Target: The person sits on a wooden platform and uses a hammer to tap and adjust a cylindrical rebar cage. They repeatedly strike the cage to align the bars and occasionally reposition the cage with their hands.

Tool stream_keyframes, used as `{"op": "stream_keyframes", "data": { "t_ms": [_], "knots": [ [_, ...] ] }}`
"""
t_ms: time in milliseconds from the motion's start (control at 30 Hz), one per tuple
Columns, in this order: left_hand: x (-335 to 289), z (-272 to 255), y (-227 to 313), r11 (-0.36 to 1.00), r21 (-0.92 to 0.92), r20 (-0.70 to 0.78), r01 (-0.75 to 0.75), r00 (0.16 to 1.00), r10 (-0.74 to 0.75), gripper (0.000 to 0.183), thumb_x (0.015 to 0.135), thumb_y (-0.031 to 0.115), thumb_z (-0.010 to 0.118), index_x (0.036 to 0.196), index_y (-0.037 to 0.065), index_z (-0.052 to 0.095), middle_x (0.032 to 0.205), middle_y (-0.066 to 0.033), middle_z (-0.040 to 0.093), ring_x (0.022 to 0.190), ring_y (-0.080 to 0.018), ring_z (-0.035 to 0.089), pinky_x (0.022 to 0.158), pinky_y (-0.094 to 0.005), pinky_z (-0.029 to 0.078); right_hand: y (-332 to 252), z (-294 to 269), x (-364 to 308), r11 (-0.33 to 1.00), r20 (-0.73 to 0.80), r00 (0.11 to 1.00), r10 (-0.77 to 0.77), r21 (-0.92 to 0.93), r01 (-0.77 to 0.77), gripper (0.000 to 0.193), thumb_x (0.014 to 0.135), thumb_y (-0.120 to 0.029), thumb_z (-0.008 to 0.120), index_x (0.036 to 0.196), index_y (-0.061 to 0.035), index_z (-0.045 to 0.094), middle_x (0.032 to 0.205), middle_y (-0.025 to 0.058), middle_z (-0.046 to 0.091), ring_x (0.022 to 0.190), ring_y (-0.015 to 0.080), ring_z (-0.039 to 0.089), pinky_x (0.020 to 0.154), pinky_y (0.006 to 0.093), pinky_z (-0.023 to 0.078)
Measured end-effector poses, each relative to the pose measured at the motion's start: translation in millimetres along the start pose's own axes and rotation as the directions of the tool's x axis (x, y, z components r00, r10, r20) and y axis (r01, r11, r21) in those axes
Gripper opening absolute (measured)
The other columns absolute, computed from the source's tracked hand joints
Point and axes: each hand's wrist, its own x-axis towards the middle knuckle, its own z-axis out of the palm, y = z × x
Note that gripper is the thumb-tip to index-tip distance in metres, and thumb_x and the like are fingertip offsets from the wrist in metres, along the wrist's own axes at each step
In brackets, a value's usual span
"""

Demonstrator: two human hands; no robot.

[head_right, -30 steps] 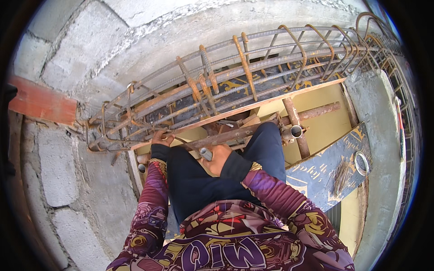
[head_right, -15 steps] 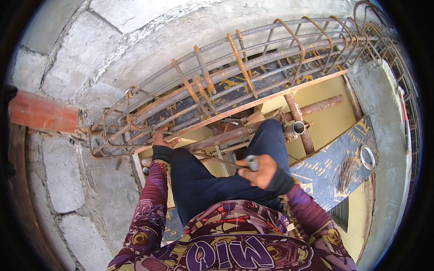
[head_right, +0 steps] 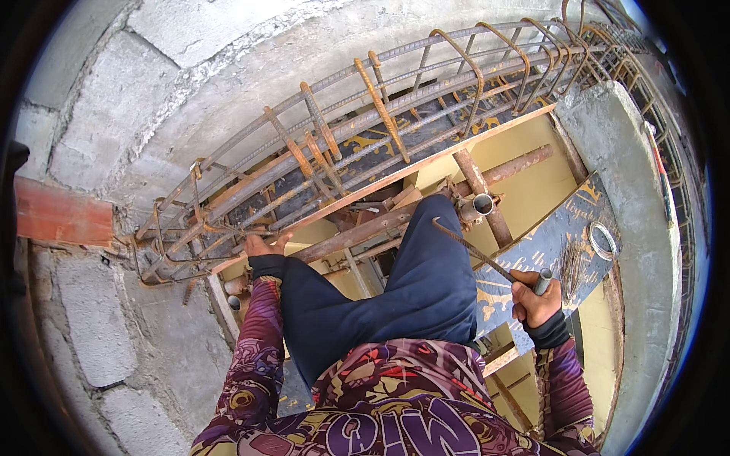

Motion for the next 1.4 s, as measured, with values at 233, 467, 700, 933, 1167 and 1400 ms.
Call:
{"op": "stream_keyframes", "data": {
  "t_ms": [233, 467, 700, 933, 1167, 1400],
  "knots": [
    [6.4, 3.5, 37.0, 0.969, -0.202, 0.035, 0.144, 0.99, -0.14, 0.078, 0.066, 0.061, 0.077, 0.099, -0.007, 0.057, 0.1, -0.0285, 0.058, 0.096, -0.0454, 0.055, 0.088, -0.0504, 0.044, 6.3, -0.2, -13.2, 1.0, -0.079, 0.997, -0.002, -0.028, 0.0, 0.026, 0.087, -0.008, 0.065, 0.107, 0.0093, 0.063, 0.062, 0.0061, 0.057, 0.042, 0.0109, 0.048, 0.042, 0.0264, 0.043],
    [6.2, 52.0, -40.4, 0.912, -0.41, -0.15, -0.025, 0.988, -0.041, 0.047, 0.08, 0.036, 0.076, 0.094, -0.005, 0.059, 0.078, -0.0156, 0.064, 0.066, -0.0279, 0.062, 0.061, -0.0399, 0.052, 22.1, 19.1, -45.7, 0.558, 0.084, 0.815, -0.573, -0.689, 0.463, 0.031, 0.08, -0.008, 0.069, 0.109, 0.0007, 0.066, 0.073, 0.0152, 0.06, 0.059, 0.0287, 0.058, 0.053, 0.0364, 0.047],
    [0.0, 34.3, 16.4, 0.908, -0.399, -0.14, 0.13, 0.97, -0.2, 0.032, 0.087, 0.029, 0.069, 0.093, -0.002, 0.059, 0.086, -0.0191, 0.062, 0.078, -0.0319, 0.064, 0.068, -0.0413, 0.05, 93.5, -19.1, -44.5, 0.497, -0.373, 0.789, -0.487, -0.862, -0.1, 0.05, 0.083, -0.022, 0.069, 0.127, -0.0024, 0.054, 0.084, 0.0161, 0.058, 0.068, 0.0331, 0.06, 0.059, 0.0418, 0.049],
    [-6.4, 58.7, -23.5, 0.956, -0.277, -0.294, -0.096, 0.956, 0.011, 0.057, 0.07, 0.028, 0.082, 0.111, -0.001, 0.055, 0.109, -0.0216, 0.054, 0.108, -0.0357, 0.052, 0.095, -0.0442, 0.041, 145.4, -96.2, 119.7, 0.418, -0.559, 0.709, -0.43, -0.819, -0.392, 0.076, 0.08, -0.027, 0.065, 0.143, -0.0006, 0.032, 0.123, 0.0263, 0.051, 0.116, 0.0412, 0.05, 0.091, 0.0491, 0.046],
    [-40.8, -88.3, 101.4, 0.777, -0.627, -0.091, 0.051, 0.986, -0.139, 0.029, 0.078, 0.013, 0.074, 0.097, -0.002, 0.059, 0.107, -0.018, 0.056, 0.1, -0.032, 0.056, 0.085, -0.0406, 0.046, 122.3, -83.7, 172.1, 0.358, -0.651, 0.737, -0.183, -0.742, -0.567, 0.08, 0.085, -0.048, 0.058, 0.142, 0.0008, 0.032, 0.13, 0.0296, 0.048, 0.116, 0.0416, 0.054, 0.095, 0.0476, 0.046],
    [77.3, -184.2, 200.4, 0.793, -0.492, -0.267, -0.359, 0.929, 0.255, 0.045, 0.081, 0.021, 0.073, 0.115, -0.004, 0.057, 0.104, -0.0214, 0.058, 0.093, -0.038, 0.058, 0.081, -0.0422, 0.048, 93.4, -84.7, 162.2, 0.32, -0.582, 0.806, -0.108, -0.788, -0.526, 0.094, 0.077, -0.067, 0.059, 0.141, -0.0016, 0.039, 0.127, 0.0284, 0.054, 0.117, 0.0426, 0.054, 0.102, 0.0469, 0.04]
  ]
}}
